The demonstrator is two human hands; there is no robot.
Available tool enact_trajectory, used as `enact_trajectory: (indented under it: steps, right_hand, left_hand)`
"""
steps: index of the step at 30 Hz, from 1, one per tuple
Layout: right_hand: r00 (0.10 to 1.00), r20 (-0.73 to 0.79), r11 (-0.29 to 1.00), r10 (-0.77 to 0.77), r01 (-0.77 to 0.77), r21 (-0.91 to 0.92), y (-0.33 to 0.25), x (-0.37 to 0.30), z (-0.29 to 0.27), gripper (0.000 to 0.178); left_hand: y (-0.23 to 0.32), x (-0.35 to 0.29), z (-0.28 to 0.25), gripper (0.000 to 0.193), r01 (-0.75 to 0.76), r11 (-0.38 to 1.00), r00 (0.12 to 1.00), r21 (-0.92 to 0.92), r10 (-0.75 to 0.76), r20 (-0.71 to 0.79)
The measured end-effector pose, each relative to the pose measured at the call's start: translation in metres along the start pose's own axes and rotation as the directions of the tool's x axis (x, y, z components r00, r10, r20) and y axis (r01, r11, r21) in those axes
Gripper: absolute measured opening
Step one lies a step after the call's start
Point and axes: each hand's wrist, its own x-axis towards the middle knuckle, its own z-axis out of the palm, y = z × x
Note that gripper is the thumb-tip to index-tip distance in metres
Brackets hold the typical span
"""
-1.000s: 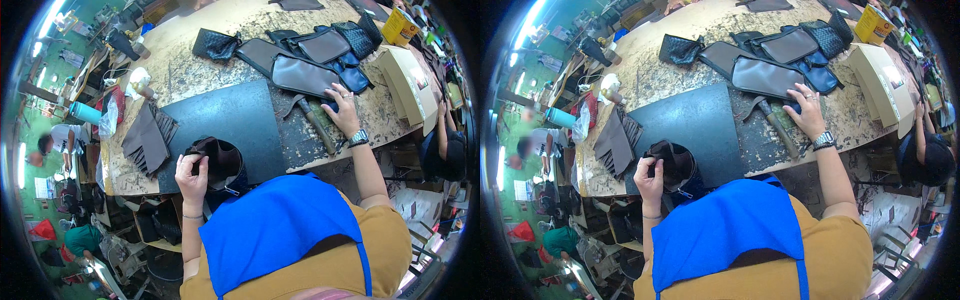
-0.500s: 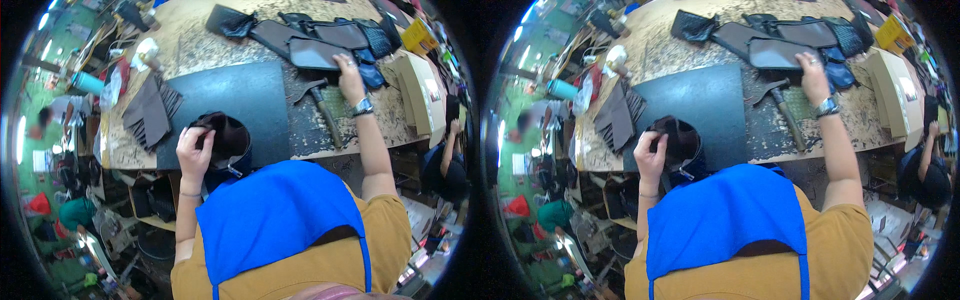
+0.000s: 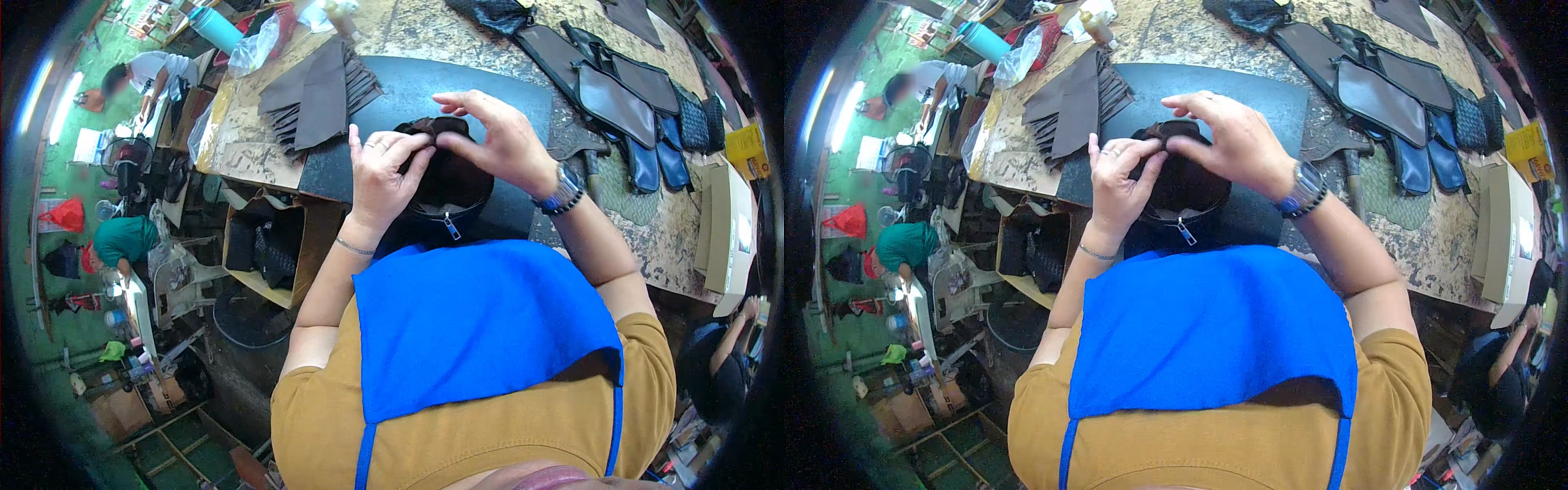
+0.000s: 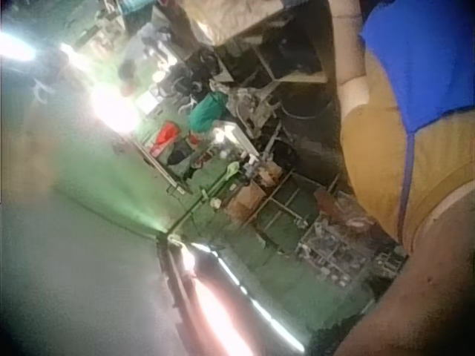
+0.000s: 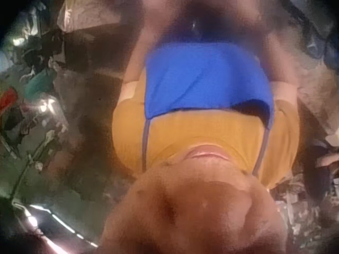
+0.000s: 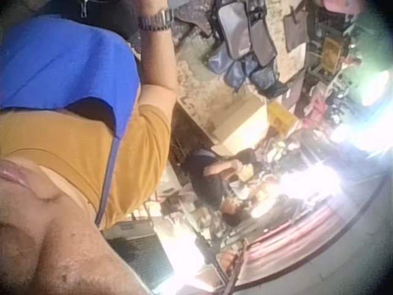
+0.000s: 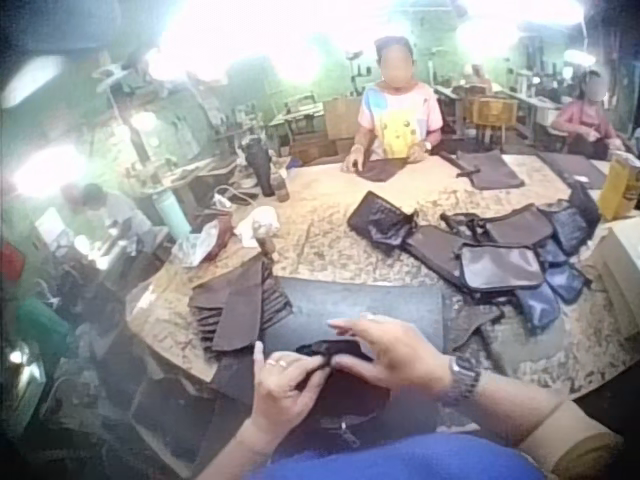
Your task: Checking the fit of a lining and folding the edges of leather pieces for assembly.
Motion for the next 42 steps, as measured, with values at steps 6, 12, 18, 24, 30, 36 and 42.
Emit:
enact_trajectory:
  steps: [6,12,18,24,30,36,42]
  right_hand:
    - [0.956,0.056,0.945,-0.289,0.294,-0.143,0.017,0.003,0.014,0.013]
    - [0.949,0.098,0.902,-0.3,0.316,-0.294,0.013,0.011,0.012,0.007]
    - [0.974,0.213,0.988,-0.077,0.103,-0.114,0.026,0.018,0.012,0.01]
    - [0.985,0.166,0.948,0.056,-0.104,0.302,0.045,0.011,0.013,0.019]
    - [0.98,0.152,0.954,0.126,-0.162,0.252,0.044,0.009,0.015,0.021]
    - [0.973,0.139,0.96,0.185,-0.209,0.186,0.043,0.009,0.015,0.022]
    - [0.972,0.139,0.965,0.187,-0.208,0.157,0.042,0.01,0.015,0.023]
  left_hand:
    - [-0.01,-0.014,-0.016,0.006,0.119,0.99,0.99,-0.071,-0.112,0.086]
    - [-0.014,-0.01,-0.025,0.017,0.078,0.992,0.987,0.096,-0.09,0.131]
    - [-0.039,0.011,-0.017,0.012,0.115,0.991,0.958,-0.063,-0.094,0.27]
    - [-0.042,0.007,-0.01,0.009,0.341,0.848,0.923,-0.405,-0.221,0.316]
    - [-0.039,0.004,0.002,0.018,0.385,0.79,0.923,-0.476,-0.331,0.198]
    - [-0.032,0.01,0.004,0.02,0.477,0.756,0.878,-0.449,-0.429,0.211]
    - [-0.036,0.01,0.009,0.021,0.457,0.807,0.889,-0.374,-0.422,0.176]
